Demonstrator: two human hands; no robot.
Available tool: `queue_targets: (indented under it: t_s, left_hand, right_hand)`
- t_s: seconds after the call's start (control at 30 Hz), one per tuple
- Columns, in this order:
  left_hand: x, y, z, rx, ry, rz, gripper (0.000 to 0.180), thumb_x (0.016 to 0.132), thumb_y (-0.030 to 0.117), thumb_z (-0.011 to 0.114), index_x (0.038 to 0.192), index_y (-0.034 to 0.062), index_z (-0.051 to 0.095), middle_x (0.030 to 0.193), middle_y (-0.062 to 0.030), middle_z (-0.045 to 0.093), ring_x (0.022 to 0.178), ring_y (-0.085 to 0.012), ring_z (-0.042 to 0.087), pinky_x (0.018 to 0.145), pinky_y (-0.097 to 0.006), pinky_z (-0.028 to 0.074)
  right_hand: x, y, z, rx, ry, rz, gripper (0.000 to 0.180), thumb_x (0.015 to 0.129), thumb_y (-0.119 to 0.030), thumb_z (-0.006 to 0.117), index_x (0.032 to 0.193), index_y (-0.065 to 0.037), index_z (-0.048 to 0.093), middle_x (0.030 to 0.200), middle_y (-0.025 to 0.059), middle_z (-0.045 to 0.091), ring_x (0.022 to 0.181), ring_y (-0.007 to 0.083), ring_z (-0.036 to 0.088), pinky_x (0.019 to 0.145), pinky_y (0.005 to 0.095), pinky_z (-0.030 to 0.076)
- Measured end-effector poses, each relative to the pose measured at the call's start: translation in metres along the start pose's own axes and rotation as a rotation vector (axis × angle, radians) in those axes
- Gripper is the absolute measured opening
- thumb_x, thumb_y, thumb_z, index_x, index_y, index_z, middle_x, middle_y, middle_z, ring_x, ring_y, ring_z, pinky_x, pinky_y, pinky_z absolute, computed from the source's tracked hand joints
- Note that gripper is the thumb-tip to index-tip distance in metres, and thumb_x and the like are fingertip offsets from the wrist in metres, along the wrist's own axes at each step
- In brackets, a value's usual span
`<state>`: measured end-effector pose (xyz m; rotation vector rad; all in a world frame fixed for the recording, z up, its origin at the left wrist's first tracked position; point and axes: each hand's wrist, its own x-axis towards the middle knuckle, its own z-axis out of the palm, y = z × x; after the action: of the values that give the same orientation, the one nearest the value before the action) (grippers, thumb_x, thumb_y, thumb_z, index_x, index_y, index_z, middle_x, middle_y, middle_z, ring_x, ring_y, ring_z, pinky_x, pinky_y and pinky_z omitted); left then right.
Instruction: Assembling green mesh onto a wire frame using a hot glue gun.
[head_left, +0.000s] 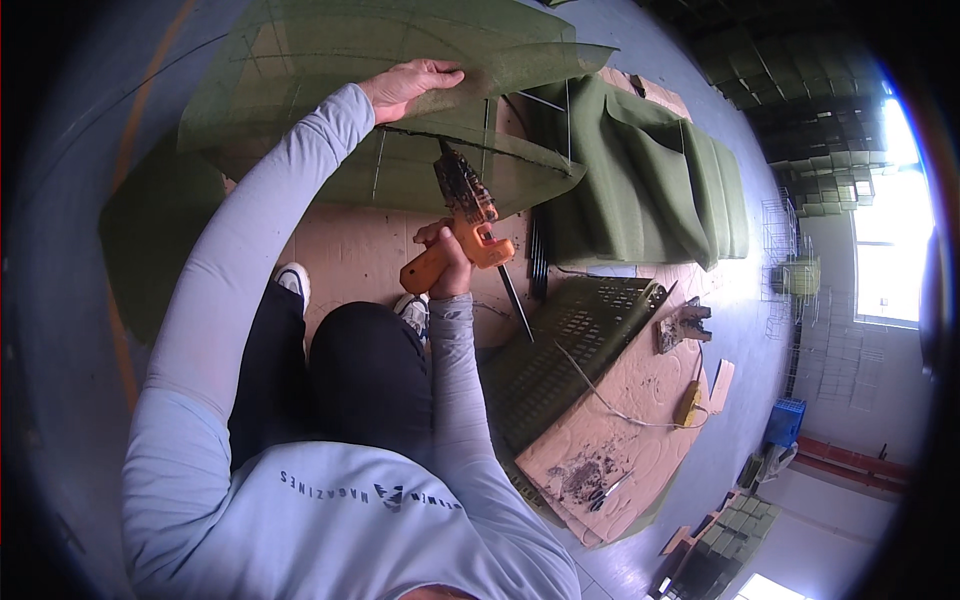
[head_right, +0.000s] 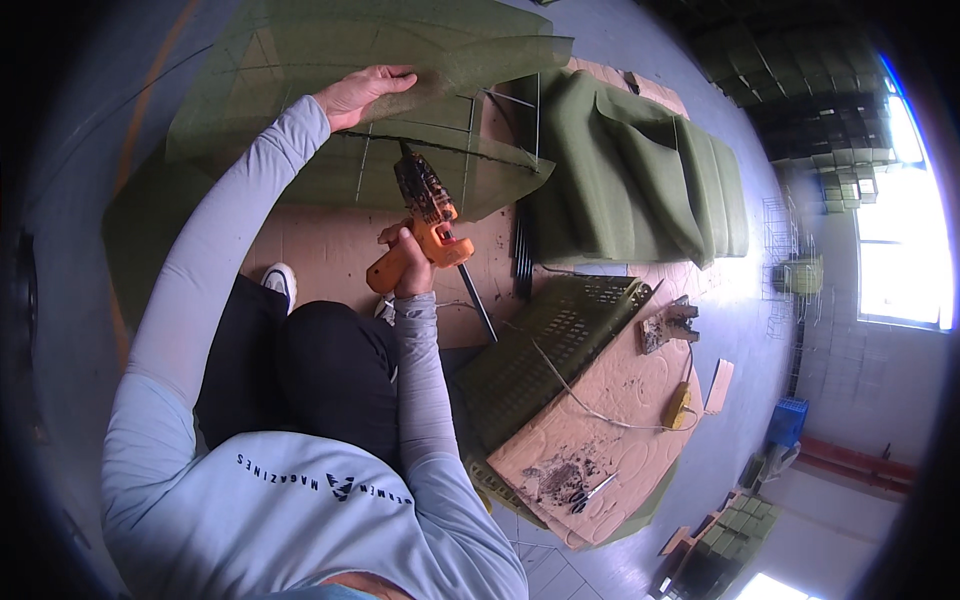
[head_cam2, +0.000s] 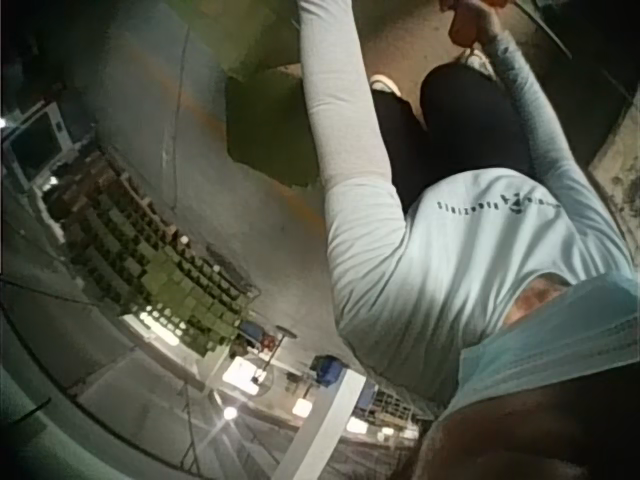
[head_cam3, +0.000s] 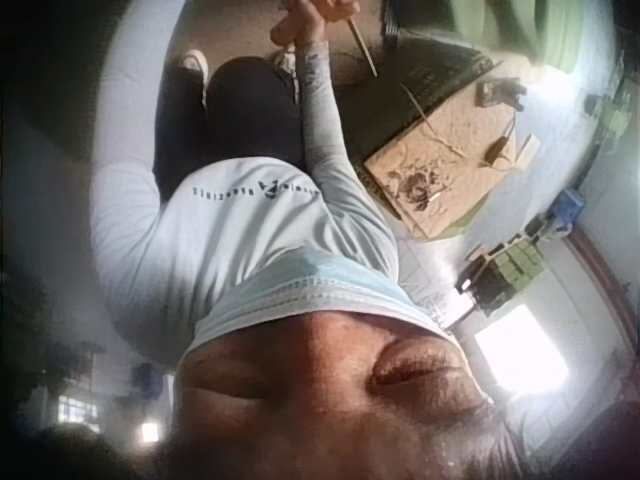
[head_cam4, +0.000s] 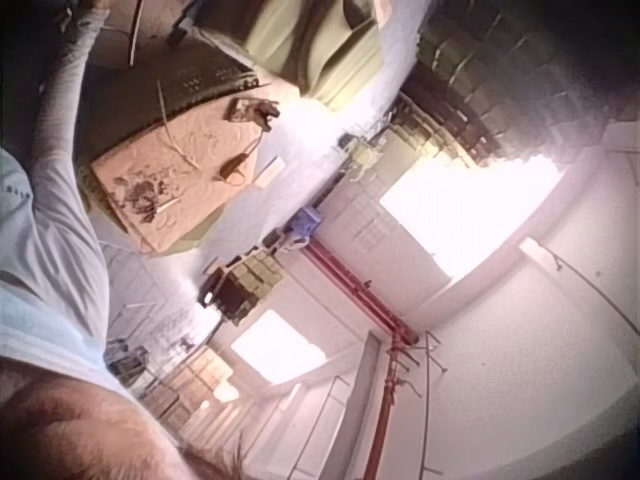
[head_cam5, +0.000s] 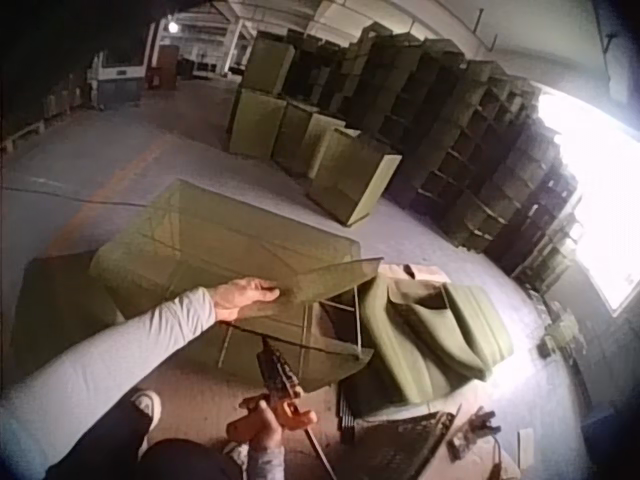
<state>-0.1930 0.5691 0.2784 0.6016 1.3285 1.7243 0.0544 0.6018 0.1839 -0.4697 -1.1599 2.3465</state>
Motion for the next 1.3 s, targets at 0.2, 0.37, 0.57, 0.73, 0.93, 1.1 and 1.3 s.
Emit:
queue_targets:
  t_s: [0.2, 0.37, 0.57, 0.73, 0.93, 1.1, 1.3]
  left_hand:
    - [-0.005, 0.007, 0.009, 0.036, 0.025, 0.009, 0.034, 0.08, 0.026, 0.064, 0.107, 0.0084, 0.054, 0.104, 0.0012, 0.054, 0.1, -0.0091, 0.047, 0.088, -0.024, 0.037]
    - [-0.001, 0.005, 0.004, -0.017, 0.005, 0.004, 0.03, 0.081, 0.023, 0.063, 0.105, 0.0083, 0.054, 0.103, 0.0014, 0.054, 0.096, -0.0085, 0.05, 0.085, -0.023, 0.04]
    - [-0.01, 0.012, 0.012, -0.044, 0.029, -0.012, 0.032, 0.079, 0.024, 0.064, 0.106, 0.0086, 0.054, 0.104, 0.001, 0.053, 0.1, -0.0093, 0.048, 0.087, -0.024, 0.04]
    - [-0.008, 0.011, 0.013, 0.005, 0.027, -0.007, 0.035, 0.078, 0.025, 0.065, 0.107, 0.0087, 0.053, 0.106, 0.0006, 0.052, 0.103, -0.01, 0.046, 0.089, -0.025, 0.038]
    - [-0.005, 0.01, 0.007, -0.011, 0.013, 0.028, 0.037, 0.077, 0.032, 0.066, 0.106, 0.0109, 0.055, 0.106, 0.0003, 0.05, 0.106, -0.0117, 0.04, 0.093, -0.027, 0.028]
    - [-0.008, 0.015, 0.005, 0.014, -0.026, 0.041, 0.044, 0.076, 0.033, 0.067, 0.11, 0.0103, 0.052, 0.113, -0.0019, 0.046, 0.11, -0.014, 0.037, 0.096, -0.028, 0.025]
    - [-0.002, 0.007, 0.004, 0.051, 0.011, 0.031, 0.052, 0.075, 0.035, 0.068, 0.114, 0.0086, 0.048, 0.115, -0.0031, 0.045, 0.112, -0.0137, 0.035, 0.097, -0.03, 0.023]
  right_hand:
    - [-0.001, 0.0, 0.008, 0.043, -0.013, 0.045, 0.018, 0.076, -0.014, 0.052, 0.082, 0.002, 0.047, 0.07, 0.0104, 0.049, 0.07, 0.0217, 0.051, 0.07, 0.0339, 0.042]
    - [-0.001, 0.002, 0.001, 0.04, -0.001, 0.009, 0.017, 0.076, -0.014, 0.052, 0.082, 0.002, 0.047, 0.069, 0.0099, 0.048, 0.069, 0.0215, 0.05, 0.069, 0.0337, 0.042]
    - [-0.001, -0.005, 0.001, 0.013, 0.028, -0.05, 0.017, 0.077, -0.014, 0.051, 0.082, 0.001, 0.046, 0.069, 0.0101, 0.049, 0.068, 0.0213, 0.05, 0.068, 0.0333, 0.042]
    - [0.0, 0.002, 0.002, 0.069, -0.012, 0.018, 0.019, 0.076, -0.013, 0.052, 0.085, 0.002, 0.046, 0.07, 0.0106, 0.049, 0.069, 0.0219, 0.05, 0.069, 0.0339, 0.042]
    - [0.003, 0.011, 0.009, 0.079, -0.069, 0.079, 0.021, 0.075, -0.013, 0.054, 0.088, 0.002, 0.046, 0.072, 0.0108, 0.05, 0.07, 0.0223, 0.051, 0.07, 0.0349, 0.043]
    - [0.006, 0.015, 0.015, 0.077, -0.115, 0.118, 0.022, 0.076, -0.013, 0.054, 0.089, 0.002, 0.045, 0.072, 0.0109, 0.05, 0.071, 0.0225, 0.051, 0.071, 0.0353, 0.042]
    - [0.009, 0.021, 0.017, 0.024, -0.163, 0.134, 0.02, 0.076, -0.013, 0.054, 0.087, 0.002, 0.046, 0.071, 0.0104, 0.05, 0.07, 0.0225, 0.052, 0.071, 0.0348, 0.042]
